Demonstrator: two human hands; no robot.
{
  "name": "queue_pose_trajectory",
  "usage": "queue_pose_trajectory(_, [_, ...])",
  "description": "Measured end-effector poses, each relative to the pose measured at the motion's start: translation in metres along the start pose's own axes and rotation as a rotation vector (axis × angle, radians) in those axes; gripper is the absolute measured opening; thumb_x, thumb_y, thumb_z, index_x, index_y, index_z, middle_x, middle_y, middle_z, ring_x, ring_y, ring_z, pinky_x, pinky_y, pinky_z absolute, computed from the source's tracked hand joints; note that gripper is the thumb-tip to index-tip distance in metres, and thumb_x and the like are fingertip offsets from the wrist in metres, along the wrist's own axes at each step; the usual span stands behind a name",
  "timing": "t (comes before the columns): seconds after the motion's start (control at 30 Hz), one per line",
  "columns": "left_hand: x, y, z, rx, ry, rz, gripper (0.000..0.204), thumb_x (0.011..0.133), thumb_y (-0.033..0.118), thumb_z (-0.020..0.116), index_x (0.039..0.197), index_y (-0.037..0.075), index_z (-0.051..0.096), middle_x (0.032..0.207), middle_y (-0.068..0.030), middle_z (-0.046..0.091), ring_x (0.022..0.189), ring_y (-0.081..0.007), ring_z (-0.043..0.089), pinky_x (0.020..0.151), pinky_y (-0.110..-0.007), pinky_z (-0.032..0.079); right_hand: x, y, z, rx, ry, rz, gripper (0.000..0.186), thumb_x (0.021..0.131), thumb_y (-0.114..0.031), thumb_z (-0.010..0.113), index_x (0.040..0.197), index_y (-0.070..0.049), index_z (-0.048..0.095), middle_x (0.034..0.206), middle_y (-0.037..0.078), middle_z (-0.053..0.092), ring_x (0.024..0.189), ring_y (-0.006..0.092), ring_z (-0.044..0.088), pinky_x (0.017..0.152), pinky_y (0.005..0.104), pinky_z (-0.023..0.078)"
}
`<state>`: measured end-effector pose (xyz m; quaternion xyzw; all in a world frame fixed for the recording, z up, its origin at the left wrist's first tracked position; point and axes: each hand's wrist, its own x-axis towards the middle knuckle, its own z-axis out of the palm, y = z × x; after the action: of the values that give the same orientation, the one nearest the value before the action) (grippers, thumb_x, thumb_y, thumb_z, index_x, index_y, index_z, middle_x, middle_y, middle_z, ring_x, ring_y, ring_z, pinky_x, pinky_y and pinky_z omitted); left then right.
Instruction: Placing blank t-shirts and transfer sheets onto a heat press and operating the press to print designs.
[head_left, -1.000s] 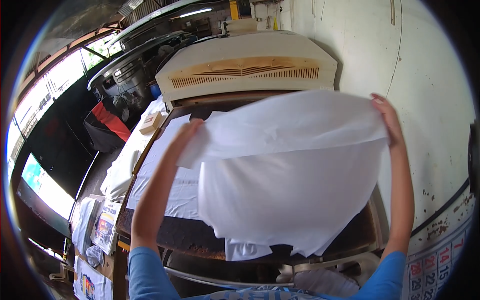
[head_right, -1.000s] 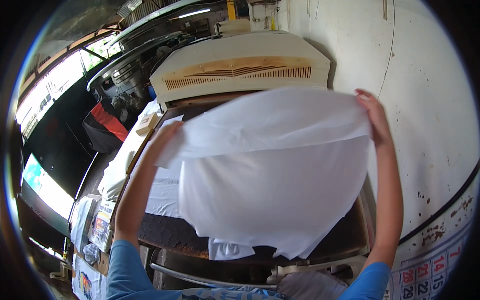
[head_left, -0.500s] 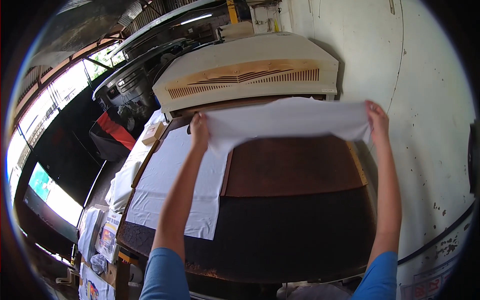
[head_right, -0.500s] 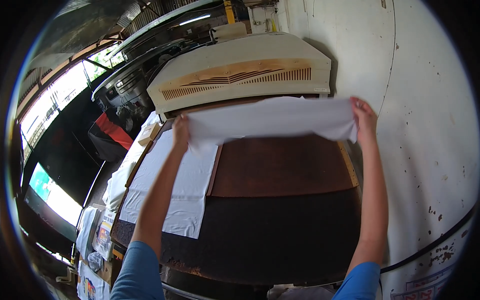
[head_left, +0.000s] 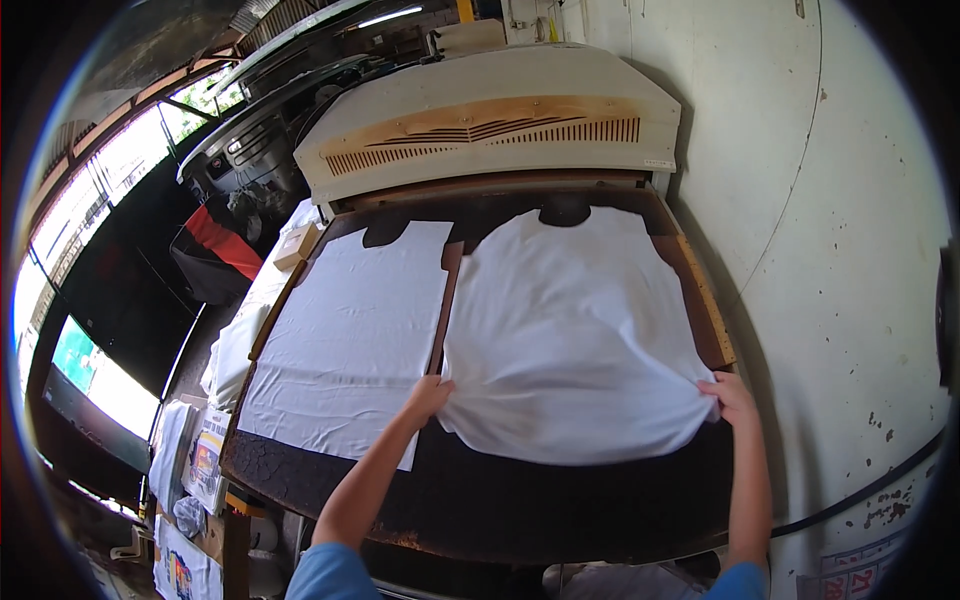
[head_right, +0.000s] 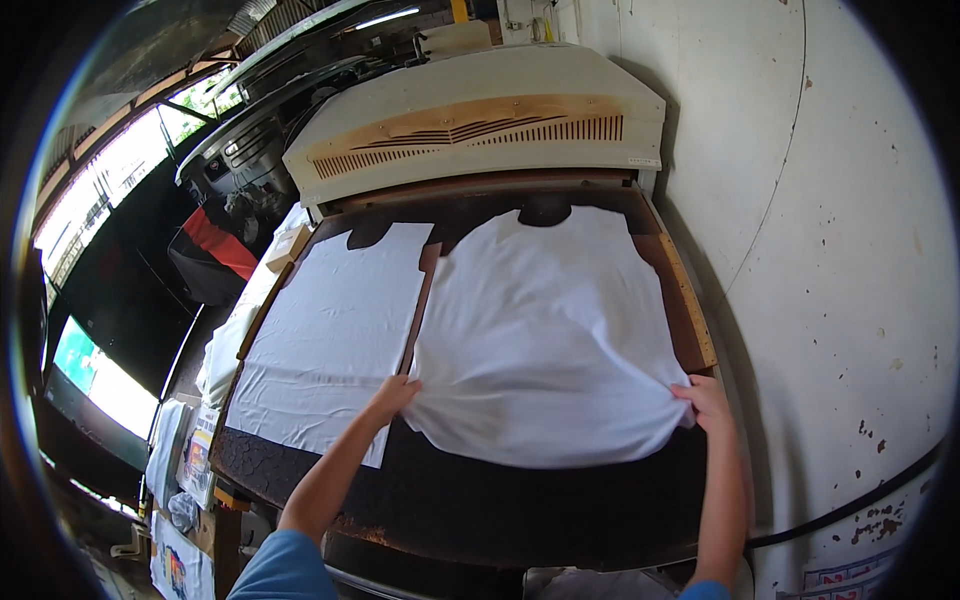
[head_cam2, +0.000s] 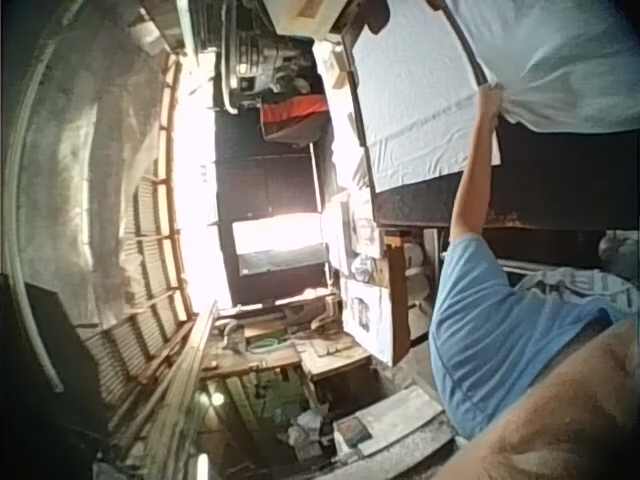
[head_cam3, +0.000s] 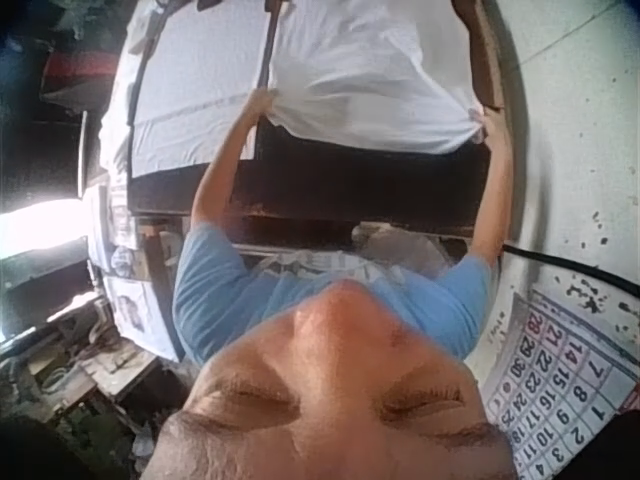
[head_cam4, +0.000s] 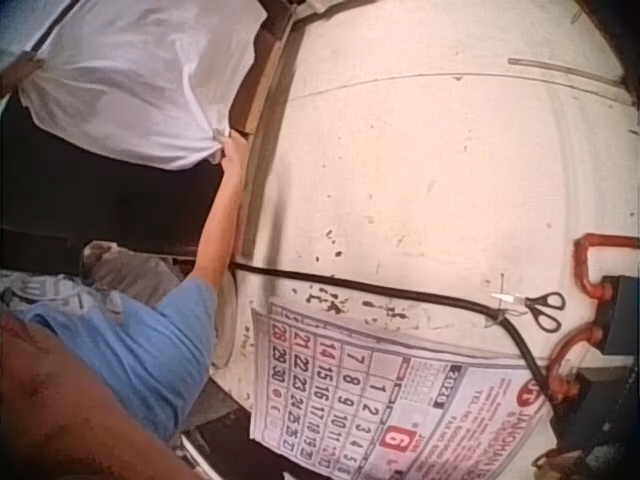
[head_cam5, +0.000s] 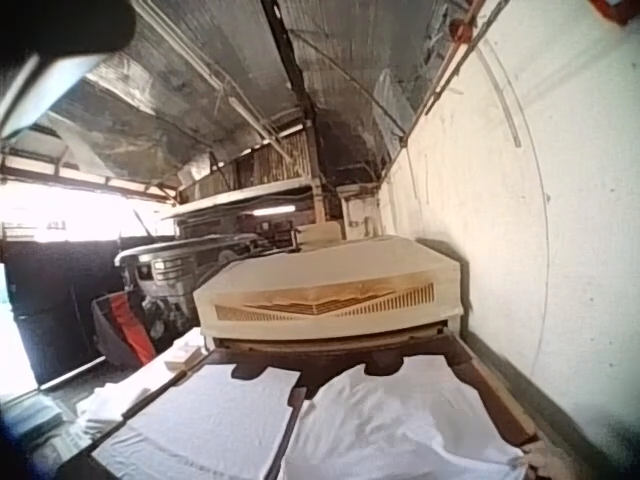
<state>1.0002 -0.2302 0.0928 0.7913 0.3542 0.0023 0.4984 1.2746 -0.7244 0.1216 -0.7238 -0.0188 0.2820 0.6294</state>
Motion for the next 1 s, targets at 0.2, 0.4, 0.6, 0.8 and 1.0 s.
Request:
queue_pose_trajectory(0.2, [-0.077,0.097,-0.09,-0.518,-0.336,0.217,0.031,0.088,0.034,0.052,0.099,0.006,0.059,0.092,-0.0035,0.06,0.087,-0.0143,0.056,0.078,-0.033,0.044,-0.069,-0.118,-0.011,0.255,-0.132,-0.354,0.033,0.081,-0.012,0.059,0.11,-0.001,0.05,0.099,0.006,0.059,0.093,0.0161,0.056,0.084,0.0312,0.043])
queue_pose_trajectory(0.4, [0.102,0.202,-0.144,-0.766,0.113,0.303,0.028,0.085,0.036,0.054,0.099,0.011,0.054,0.095,-0.0036,0.058,0.08,-0.0187,0.055,0.066,-0.036,0.043,0.051,-0.248,0.011,0.195,0.068,-0.661,0.033,0.087,-0.025,0.051,0.112,-0.004,0.047,0.11,0.003,0.052,0.101,0.0132,0.047,0.085,0.0295,0.035])
queue_pose_trajectory(0.6, [0.072,0.306,-0.179,-0.989,0.291,0.745,0.039,0.089,0.038,0.046,0.117,0.011,0.047,0.118,-0.0003,0.048,0.108,-0.0159,0.043,0.08,-0.041,0.036,0.02,-0.327,0.047,0.443,0.084,-0.938,0.021,0.089,-0.021,0.051,0.098,-0.003,0.055,0.091,0.003,0.058,0.084,0.0151,0.055,0.08,0.0283,0.04])
queue_pose_trajectory(0.8, [0.061,0.283,-0.129,-1.037,0.114,0.732,0.031,0.091,0.029,0.046,0.114,0.008,0.048,0.098,0.0,0.053,0.082,-0.0131,0.05,0.069,-0.027,0.04,0.048,-0.275,0.02,0.368,0.222,-0.813,0.019,0.088,-0.021,0.052,0.098,-0.005,0.054,0.096,0.005,0.056,0.087,0.012,0.052,0.079,0.0255,0.039])
queue_pose_trajectory(1.0, [0.084,0.17,-0.081,-0.77,0.37,0.44,0.028,0.09,0.029,0.047,0.087,0.004,0.058,0.075,-0.0042,0.056,0.067,-0.0134,0.053,0.058,-0.03,0.043,0.074,-0.173,0.043,0.179,0.291,-0.624,0.016,0.086,-0.018,0.052,0.094,-0.005,0.055,0.086,0.003,0.057,0.08,0.0114,0.053,0.071,0.0247,0.041])
